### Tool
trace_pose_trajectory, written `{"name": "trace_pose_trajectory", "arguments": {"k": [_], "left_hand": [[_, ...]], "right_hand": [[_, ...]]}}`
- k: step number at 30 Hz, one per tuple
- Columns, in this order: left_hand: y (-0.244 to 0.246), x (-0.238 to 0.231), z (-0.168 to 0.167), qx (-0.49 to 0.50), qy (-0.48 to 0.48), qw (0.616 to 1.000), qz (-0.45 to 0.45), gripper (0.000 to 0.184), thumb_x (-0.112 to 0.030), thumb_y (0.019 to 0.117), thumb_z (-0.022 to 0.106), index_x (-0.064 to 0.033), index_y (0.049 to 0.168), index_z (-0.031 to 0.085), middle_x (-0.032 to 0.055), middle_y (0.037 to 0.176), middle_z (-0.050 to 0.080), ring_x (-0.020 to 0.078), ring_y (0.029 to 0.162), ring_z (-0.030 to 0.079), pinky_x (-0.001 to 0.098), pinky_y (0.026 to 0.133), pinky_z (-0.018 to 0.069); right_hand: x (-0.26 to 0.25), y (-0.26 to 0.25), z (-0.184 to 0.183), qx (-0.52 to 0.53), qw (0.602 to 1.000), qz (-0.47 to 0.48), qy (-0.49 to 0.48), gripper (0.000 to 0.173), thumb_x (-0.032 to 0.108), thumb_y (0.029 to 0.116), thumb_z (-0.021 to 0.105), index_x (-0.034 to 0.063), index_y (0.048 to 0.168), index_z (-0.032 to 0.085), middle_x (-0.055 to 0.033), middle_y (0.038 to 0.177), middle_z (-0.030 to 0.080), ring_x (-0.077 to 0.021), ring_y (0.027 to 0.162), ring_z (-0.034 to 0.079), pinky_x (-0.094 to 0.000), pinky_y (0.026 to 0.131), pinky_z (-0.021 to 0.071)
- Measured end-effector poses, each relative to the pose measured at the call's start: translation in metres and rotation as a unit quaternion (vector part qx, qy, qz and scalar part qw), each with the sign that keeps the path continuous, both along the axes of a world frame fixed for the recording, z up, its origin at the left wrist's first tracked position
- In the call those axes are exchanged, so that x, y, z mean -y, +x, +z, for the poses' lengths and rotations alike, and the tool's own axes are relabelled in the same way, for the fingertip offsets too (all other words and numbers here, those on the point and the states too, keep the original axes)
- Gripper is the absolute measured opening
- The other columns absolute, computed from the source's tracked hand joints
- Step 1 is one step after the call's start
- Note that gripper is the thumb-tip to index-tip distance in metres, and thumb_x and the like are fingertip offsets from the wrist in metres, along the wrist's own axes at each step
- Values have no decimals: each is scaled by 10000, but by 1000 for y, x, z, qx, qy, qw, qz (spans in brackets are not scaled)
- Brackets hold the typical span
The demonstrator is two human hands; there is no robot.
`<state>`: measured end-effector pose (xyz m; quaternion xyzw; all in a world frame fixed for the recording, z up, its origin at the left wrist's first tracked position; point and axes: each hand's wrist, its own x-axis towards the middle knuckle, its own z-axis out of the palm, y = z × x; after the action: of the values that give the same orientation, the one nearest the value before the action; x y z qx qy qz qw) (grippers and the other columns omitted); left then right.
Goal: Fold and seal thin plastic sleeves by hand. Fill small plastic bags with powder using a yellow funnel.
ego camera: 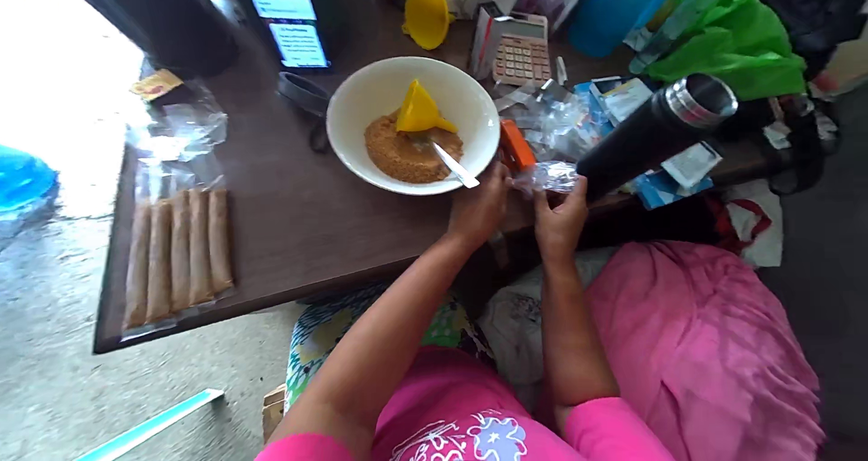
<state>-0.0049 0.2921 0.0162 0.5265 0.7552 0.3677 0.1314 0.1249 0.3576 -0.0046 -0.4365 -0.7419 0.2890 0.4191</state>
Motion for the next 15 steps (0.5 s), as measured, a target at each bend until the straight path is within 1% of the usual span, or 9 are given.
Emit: {"name": "trace_pose_trajectory", "arguments": {"k": [3, 4, 6, 8, 10, 11, 12, 13, 15], "left_hand": [[3, -3, 3, -28, -30, 999, 30, 267, -171, 1081, 471, 26, 1188, 616, 228, 1084, 679, 389, 1053, 676, 582, 903, 519], [4, -3, 5, -27, -38, 998, 36, 267, -167, 1081, 468, 28, 1192, 612, 231, 1101, 676, 393, 1063, 673, 582, 904, 518], [5, -3, 9, -25, -47, 998, 43, 268, -165, 1083, 461, 26, 1202, 606, 234, 1112, 673, 400, 1070, 669, 583, 900, 517], [4, -2, 6, -23, -31, 999, 35, 262, -173, 1083, 462, 21, 1185, 607, 226, 1079, 675, 390, 1041, 677, 580, 880, 519], [-2, -1, -3, -12, 25, 1000, 5, 250, -176, 1078, 477, 22, 1144, 616, 200, 1019, 675, 352, 996, 678, 552, 884, 514], [-5, 0, -6, 0, 49, 999, -9, 245, -172, 1076, 486, 24, 1133, 622, 191, 1000, 677, 337, 972, 680, 544, 877, 517], [-7, 1, -7, 7, 62, 998, -20, 239, -170, 1073, 494, 23, 1124, 626, 185, 988, 678, 328, 956, 681, 541, 867, 522], [-7, 0, -9, 6, 71, 997, -29, 230, -171, 1069, 507, 19, 1112, 629, 178, 973, 674, 320, 933, 682, 535, 851, 526], [-7, 0, -10, 0, 72, 996, -43, 218, -174, 1062, 525, 10, 1103, 636, 168, 977, 667, 307, 923, 677, 518, 849, 526]], "right_hand": [[2, -2, 8, 28, 999, -17, -2, 421, 95, 967, 675, -67, 1303, 480, -236, 1083, 680, -308, 1002, 704, -455, 881, 573], [1, -2, 11, 40, 999, -20, -6, 383, 81, 963, 668, -73, 1269, 497, -243, 1070, 674, -330, 997, 696, -478, 874, 566], [-1, 0, 14, 40, 999, -13, 0, 303, 35, 946, 661, -99, 1199, 562, -263, 1101, 659, -362, 1031, 673, -514, 907, 545], [-3, 2, 12, 26, 999, 6, 17, 246, 5, 934, 643, -103, 1153, 614, -251, 1136, 642, -335, 1051, 660, -485, 922, 542], [-4, 8, 5, 4, 998, 41, 46, 256, 3, 930, 644, -104, 1161, 624, -245, 1186, 627, -291, 1080, 655, -425, 926, 551], [-5, 12, 0, -14, 995, 68, 66, 264, 37, 931, 663, -92, 1158, 631, -233, 1225, 605, -261, 1118, 637, -384, 946, 547], [-4, 16, -5, -25, 992, 94, 85, 249, 107, 935, 683, -54, 1120, 643, -211, 1278, 573, -240, 1184, 597, -361, 990, 522], [-3, 18, -8, -28, 988, 107, 106, 199, 173, 925, 687, 14, 1043, 662, -180, 1321, 545, -235, 1232, 548, -356, 1021, 483], [1, 21, -12, -16, 983, 99, 155, 164, 231, 916, 667, 82, 939, 731, -176, 1430, 531, -287, 1290, 511, -407, 1058, 442]]}}
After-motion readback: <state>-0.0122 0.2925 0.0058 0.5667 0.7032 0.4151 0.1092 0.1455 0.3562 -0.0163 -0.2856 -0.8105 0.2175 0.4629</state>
